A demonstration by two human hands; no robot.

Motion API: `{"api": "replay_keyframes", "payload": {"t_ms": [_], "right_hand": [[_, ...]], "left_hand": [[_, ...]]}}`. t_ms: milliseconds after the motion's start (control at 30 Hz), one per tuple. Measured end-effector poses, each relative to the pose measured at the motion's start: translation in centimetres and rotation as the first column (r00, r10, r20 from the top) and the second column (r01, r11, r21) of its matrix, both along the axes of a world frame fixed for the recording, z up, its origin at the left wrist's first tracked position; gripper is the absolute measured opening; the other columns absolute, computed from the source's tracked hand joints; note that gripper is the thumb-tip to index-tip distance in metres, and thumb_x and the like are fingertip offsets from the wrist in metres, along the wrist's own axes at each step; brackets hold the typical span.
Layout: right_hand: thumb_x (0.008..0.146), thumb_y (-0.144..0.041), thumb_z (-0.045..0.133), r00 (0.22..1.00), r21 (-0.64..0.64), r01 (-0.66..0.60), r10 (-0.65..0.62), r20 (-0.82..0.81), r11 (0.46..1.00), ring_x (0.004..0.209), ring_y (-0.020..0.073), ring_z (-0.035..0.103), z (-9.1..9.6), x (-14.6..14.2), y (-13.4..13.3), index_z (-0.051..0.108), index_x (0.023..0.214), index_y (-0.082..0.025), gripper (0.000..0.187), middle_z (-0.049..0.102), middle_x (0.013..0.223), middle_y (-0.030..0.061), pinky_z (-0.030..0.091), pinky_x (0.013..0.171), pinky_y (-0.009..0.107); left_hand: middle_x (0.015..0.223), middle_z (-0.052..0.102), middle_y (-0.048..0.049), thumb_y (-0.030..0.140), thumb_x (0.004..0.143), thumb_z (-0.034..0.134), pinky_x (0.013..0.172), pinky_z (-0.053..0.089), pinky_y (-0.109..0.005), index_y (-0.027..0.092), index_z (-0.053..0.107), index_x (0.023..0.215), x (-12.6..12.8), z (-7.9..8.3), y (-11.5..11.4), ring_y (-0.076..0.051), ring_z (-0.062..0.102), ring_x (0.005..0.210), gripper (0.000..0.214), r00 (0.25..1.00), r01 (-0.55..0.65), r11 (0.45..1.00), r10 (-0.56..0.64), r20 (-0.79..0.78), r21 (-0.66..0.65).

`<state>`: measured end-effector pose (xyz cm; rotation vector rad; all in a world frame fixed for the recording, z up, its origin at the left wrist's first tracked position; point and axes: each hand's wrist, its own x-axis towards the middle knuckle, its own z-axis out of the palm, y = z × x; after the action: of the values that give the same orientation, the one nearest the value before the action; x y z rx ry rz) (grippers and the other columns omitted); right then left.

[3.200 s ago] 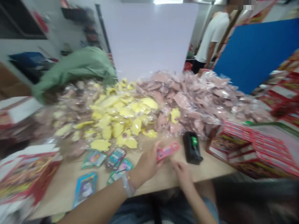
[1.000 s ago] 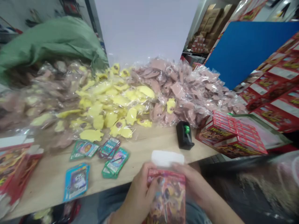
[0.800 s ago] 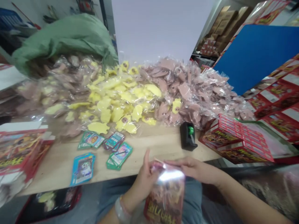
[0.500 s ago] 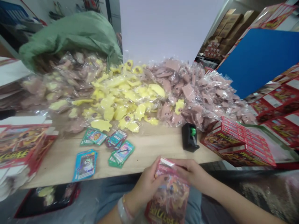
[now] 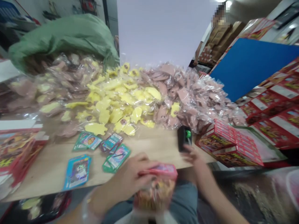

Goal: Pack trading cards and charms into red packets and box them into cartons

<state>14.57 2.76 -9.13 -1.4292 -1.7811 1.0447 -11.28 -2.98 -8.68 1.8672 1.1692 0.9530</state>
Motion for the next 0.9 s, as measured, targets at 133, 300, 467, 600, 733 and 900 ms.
{"api": "replay_keyframes", "payload": {"t_ms": [133,300,467,600,733,900], "right_hand": [[0.080,-0.045,0.046,0.895,-0.285,0.446,-0.434,0.108,0.849,0.078,0.0229,0.063,-2.2,4.3,7.4,0.048,0.111,-0.016,0.042,0.056,0.105,0.0143,0.051,0.064,0.039],[0.074,-0.030,0.059,0.913,-0.571,0.351,-0.407,0.032,0.742,0.056,0.0155,0.062,-3.7,5.3,11.2,0.054,0.078,-0.013,0.018,0.060,0.068,0.0026,0.053,0.056,0.035],[0.067,-0.036,0.059,0.895,-0.512,0.275,-0.411,-0.174,0.814,0.074,0.0212,0.065,-4.0,5.2,8.1,0.054,0.078,-0.017,0.023,0.063,0.086,0.0080,0.052,0.071,0.038],[0.070,-0.047,0.049,0.872,-0.363,0.364,-0.451,-0.189,0.857,0.092,0.0228,0.059,-6.4,4.6,5.5,0.052,0.077,-0.019,0.029,0.061,0.092,0.0079,0.048,0.081,0.037],[0.069,-0.041,0.049,0.858,-0.231,0.489,-0.512,-0.044,0.841,0.104,0.0288,0.048,-8.1,4.4,4.0,0.048,0.061,-0.020,0.023,0.056,0.092,0.0109,0.042,0.084,0.042],[0.071,-0.045,0.049,0.898,-0.217,0.404,-0.431,-0.093,0.889,0.084,0.0210,0.050,-4.5,1.0,0.9,0.050,0.067,-0.020,0.026,0.053,0.079,0.0049,0.042,0.075,0.033]], "left_hand": [[0.105,0.058,-0.0094,0.018,0.086,0.045,0.081,0.048,-0.029,0.020,0.055,0.117,0.2,0.4,4.0,-0.017,0.056,0.095,0.032,0.987,-0.083,0.885,0.138,-0.087,0.458],[0.120,0.056,-0.0103,0.021,0.089,0.039,0.090,0.046,-0.033,0.020,0.052,0.120,2.1,-1.2,6.5,-0.019,0.054,0.106,0.033,0.924,0.151,0.916,0.003,-0.381,0.372],[0.122,0.056,-0.0085,0.022,0.089,0.039,0.081,0.051,-0.033,0.024,0.049,0.122,1.3,0.8,7.2,-0.021,0.061,0.098,0.035,0.826,0.200,0.945,-0.019,-0.563,0.260],[0.121,0.057,-0.0078,0.024,0.091,0.034,0.077,0.052,-0.030,0.024,0.050,0.121,1.3,1.0,8.2,-0.018,0.063,0.094,0.034,0.812,0.195,0.944,-0.003,-0.584,0.267],[0.123,0.056,-0.0062,0.027,0.092,0.033,0.082,0.051,-0.033,0.025,0.047,0.124,1.4,-0.1,8.8,-0.019,0.060,0.100,0.035,0.821,0.179,0.949,0.002,-0.570,0.261],[0.119,0.058,-0.0052,0.027,0.090,0.036,0.080,0.051,-0.032,0.027,0.045,0.125,1.8,0.2,8.7,-0.019,0.061,0.098,0.036,0.815,0.145,0.951,0.042,-0.578,0.273]]}}
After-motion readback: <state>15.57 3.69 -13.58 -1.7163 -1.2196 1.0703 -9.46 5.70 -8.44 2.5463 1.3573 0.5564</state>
